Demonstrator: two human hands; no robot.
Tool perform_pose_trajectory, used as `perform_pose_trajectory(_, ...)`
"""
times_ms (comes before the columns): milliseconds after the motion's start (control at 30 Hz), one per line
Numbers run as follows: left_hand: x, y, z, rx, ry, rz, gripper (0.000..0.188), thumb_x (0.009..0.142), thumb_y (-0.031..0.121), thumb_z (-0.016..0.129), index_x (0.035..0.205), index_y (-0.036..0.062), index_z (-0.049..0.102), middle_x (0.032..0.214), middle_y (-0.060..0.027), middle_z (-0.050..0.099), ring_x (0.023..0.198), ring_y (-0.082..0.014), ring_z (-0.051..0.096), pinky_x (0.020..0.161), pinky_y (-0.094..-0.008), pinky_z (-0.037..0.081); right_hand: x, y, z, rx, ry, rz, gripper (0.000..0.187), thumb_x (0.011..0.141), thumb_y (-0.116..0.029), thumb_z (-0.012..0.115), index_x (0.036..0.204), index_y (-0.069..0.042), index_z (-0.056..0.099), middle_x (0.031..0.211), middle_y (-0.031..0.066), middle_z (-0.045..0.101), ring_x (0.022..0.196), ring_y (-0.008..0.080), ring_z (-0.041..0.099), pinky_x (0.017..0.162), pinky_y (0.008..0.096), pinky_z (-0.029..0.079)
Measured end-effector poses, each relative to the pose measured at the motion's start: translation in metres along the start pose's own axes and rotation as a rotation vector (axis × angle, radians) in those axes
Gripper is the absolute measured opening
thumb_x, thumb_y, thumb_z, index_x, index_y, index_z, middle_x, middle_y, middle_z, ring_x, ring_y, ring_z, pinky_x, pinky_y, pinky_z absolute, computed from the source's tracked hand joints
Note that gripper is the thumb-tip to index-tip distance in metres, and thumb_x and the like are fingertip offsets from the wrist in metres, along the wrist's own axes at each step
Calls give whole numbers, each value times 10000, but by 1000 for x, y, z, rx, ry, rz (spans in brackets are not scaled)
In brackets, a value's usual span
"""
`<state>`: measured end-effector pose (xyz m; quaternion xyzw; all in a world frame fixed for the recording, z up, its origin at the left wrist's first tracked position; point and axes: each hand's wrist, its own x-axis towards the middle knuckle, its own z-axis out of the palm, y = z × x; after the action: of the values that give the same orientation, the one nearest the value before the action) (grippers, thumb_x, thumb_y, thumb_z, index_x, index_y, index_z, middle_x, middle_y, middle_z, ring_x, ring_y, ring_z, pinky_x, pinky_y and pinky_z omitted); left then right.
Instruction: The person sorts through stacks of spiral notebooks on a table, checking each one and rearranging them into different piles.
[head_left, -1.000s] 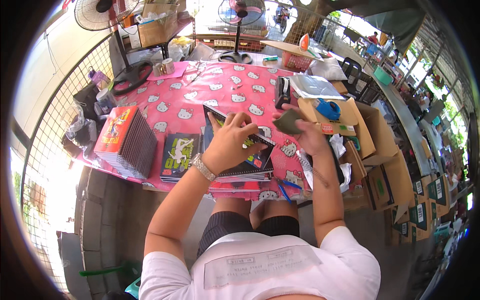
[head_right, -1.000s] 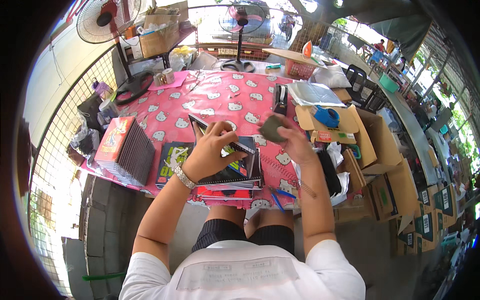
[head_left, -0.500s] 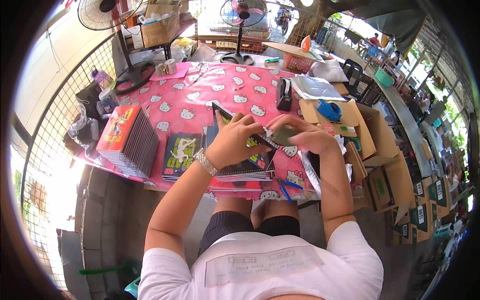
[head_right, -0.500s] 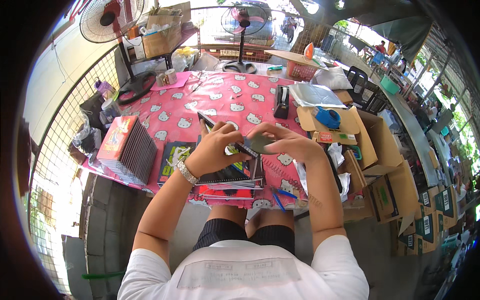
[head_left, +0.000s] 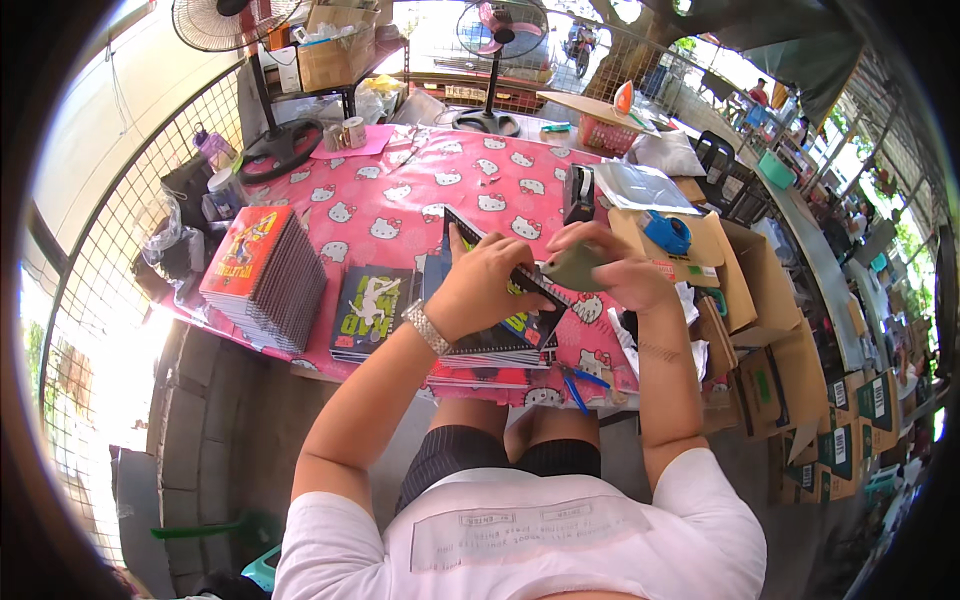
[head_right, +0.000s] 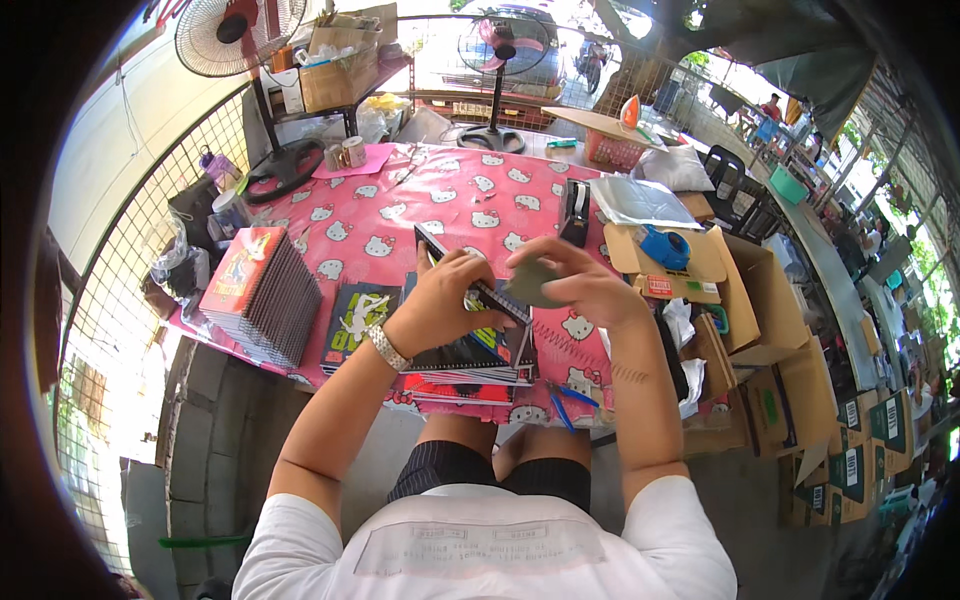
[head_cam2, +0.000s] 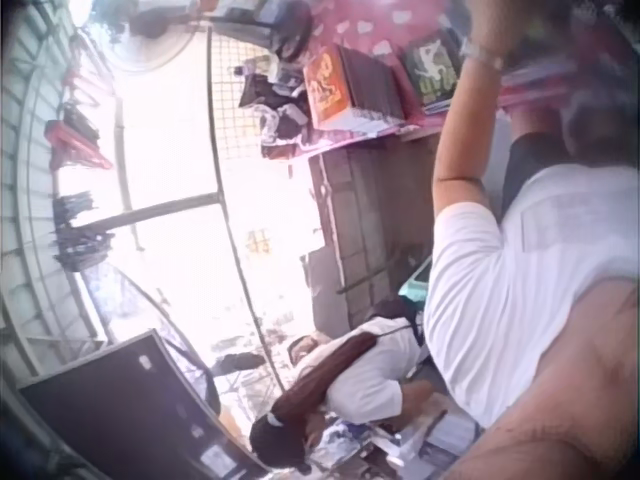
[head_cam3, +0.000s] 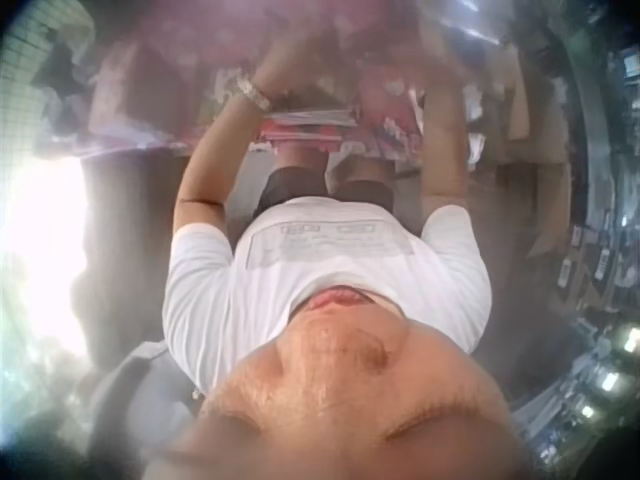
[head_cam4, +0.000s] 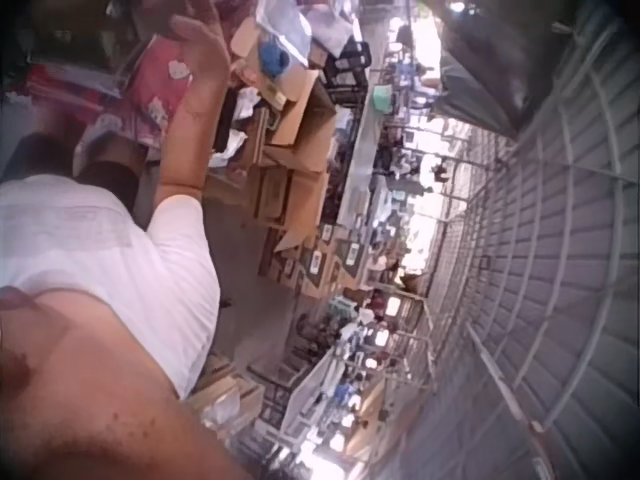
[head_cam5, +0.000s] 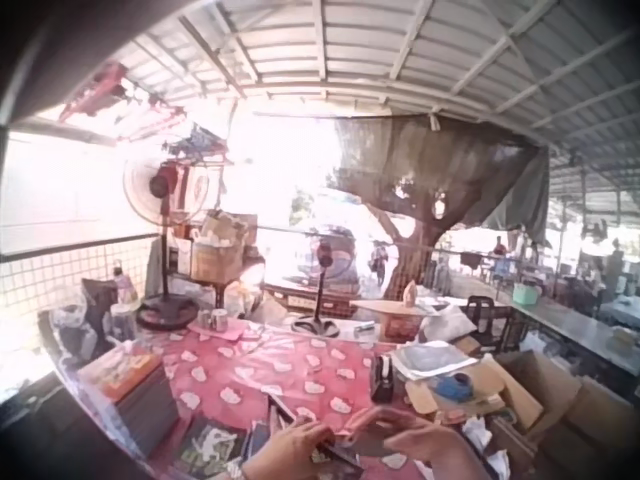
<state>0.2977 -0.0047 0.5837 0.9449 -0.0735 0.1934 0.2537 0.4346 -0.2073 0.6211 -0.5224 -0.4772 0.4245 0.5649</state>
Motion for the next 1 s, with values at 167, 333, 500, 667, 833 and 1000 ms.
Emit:
perform_pose_trajectory(167, 5, -11, 2, 95, 80, -35, 588, 713, 524, 842, 1080, 114, 638, 1145, -60, 645, 1211, -266, 561, 1065, -753, 250, 14, 14, -17, -494, 126, 265, 484, 870, -217, 692, 1312, -49, 586, 1245, 83, 619, 1179, 180, 570, 1037, 331, 438)
perform_pose_trajectory(333, -1, -56, -23, 67, 120, 20, 447, 667, 367, 905, 963, 107, 693, 1005, -65, 648, 1034, -306, 570, 900, -441, 475, 27, 9, 3, 251, -51, -180, 465, 850, -167, 715, 1294, -82, 607, 1220, 23, 620, 1121, 141, 568, 1011, 302, 436)
perform_pose_trajectory(500, 4, -49, -16, -25, 113, 43, 428, 694, 420, 872, 951, 115, 717, 985, -73, 651, 1054, -321, 569, 923, -478, 466, 35, 13, -6, 408, -81, -234, 444, 832, -125, 685, 1270, -83, 624, 1198, 28, 631, 1147, 148, 577, 1007, 316, 449)
perform_pose_trajectory(667, 5, -45, -14, -135, 146, 109, 258, 744, 114, 770, 982, 52, 691, 957, -107, 640, 976, -303, 576, 879, -406, 497, 39, 11, -17, -32, -21, -70, 481, 813, -191, 696, 1264, -41, 625, 1215, 29, 631, 1115, 156, 591, 990, 324, 453)
perform_pose_trajectory(833, 4, -55, -25, -278, 196, 61, 286, 759, 79, 754, 1027, 31, 668, 955, -127, 622, 911, -298, 641, 817, -369, 524, 44, 23, -29, 108, -16, -94, 518, 786, -190, 698, 1275, -33, 627, 1179, 57, 661, 1164, 188, 604, 1008, 347, 469)
perform_pose_trajectory(1000, 0, -65, -27, -235, 154, 18, 233, 809, 84, 775, 1006, 21, 668, 923, -106, 645, 855, -234, 662, 770, -347, 526, 59, 29, -33, -186, 21, 46, 490, 801, -197, 712, 1258, -39, 636, 1222, 67, 630, 1165, 176, 588, 1025, 334, 440)
